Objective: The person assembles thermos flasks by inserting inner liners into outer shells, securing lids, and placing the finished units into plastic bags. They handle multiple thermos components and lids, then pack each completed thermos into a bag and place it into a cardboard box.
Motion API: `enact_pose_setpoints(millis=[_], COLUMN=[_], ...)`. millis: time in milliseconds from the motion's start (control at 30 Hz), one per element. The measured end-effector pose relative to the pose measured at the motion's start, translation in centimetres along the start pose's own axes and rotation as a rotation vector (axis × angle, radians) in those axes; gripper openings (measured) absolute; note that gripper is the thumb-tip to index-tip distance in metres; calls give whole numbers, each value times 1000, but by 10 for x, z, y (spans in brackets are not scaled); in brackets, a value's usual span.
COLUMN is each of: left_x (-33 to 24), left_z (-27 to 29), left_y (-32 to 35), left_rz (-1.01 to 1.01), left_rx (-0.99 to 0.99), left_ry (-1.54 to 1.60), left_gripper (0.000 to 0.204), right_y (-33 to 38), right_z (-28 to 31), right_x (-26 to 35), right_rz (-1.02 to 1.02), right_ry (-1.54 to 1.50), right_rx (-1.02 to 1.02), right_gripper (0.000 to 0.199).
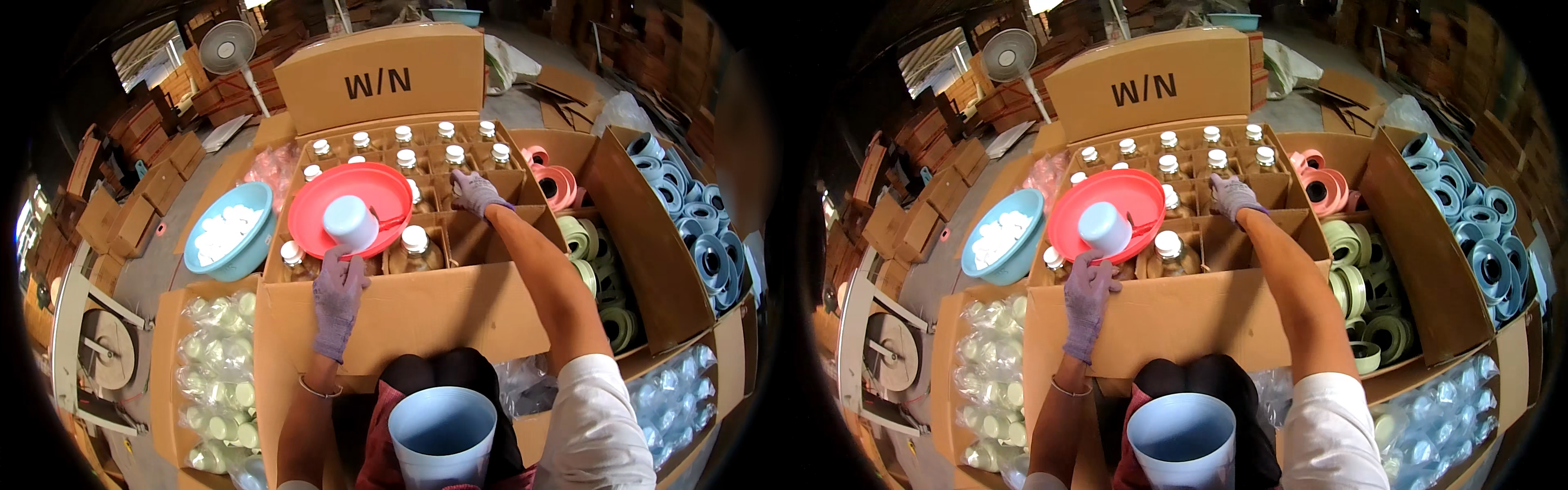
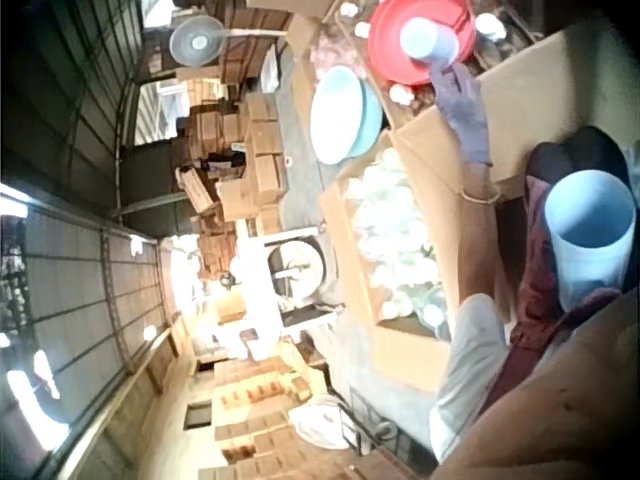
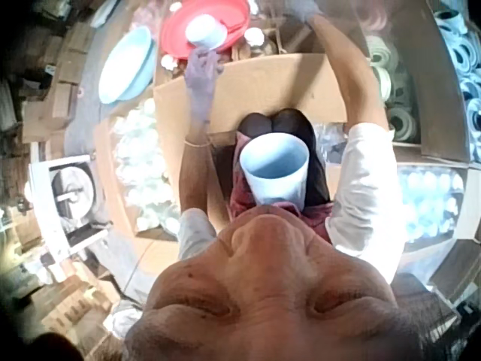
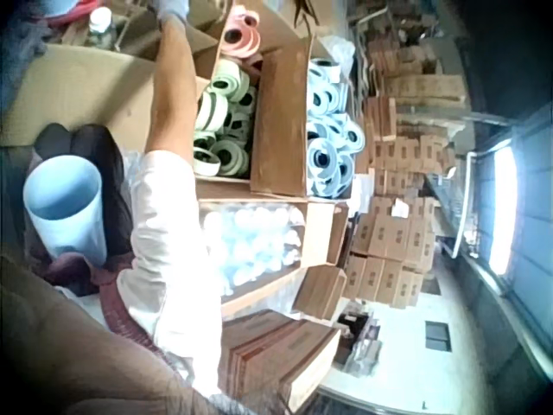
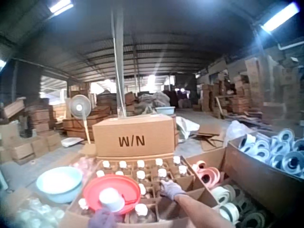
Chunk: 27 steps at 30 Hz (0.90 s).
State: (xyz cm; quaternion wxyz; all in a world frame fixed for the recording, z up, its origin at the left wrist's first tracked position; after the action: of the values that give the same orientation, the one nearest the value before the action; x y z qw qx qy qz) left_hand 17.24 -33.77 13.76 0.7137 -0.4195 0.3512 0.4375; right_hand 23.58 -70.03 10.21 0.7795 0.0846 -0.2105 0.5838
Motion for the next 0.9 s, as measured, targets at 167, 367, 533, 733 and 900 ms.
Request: enact_pose_setpoints(millis=[167, 367, 533, 733, 900], left_x=[-17, -79, -63, -57, -66], left_z=[24, -6, -19, 62, 88], left_y=[17, 55, 61, 46, 116], left_rz=[-25, 208, 294, -72, -321], left_rx=[94, 366, 521, 456, 662], left_ry=[7, 633, 1143, 635, -111], left_gripper=[58, 59, 83, 58, 62], right_y=[25, 188, 319, 394, 489], right_z=[82, 214, 154, 52, 19], right_x=[43, 133, 133, 110, 89], right_rz=[249, 688, 682, 350, 377], right_ry=[-1, -118, -430, -964, -674], right_rx=[-275, -646, -549, -86, -48], right_gripper=[47, 40, 66, 67, 65])
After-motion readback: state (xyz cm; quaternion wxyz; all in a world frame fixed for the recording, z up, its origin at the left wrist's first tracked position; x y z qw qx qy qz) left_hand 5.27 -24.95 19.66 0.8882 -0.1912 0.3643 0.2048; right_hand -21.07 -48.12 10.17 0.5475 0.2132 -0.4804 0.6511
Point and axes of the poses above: each hand's wrist, its own y-axis away from the middle knuckle, its own z-axis out of the back of the hand, x = y × z, the point moved 1 cm from there along -y, towards the middle knuckle, and after that the axes turned 8 degrees about -y, right-handed, at the moved point
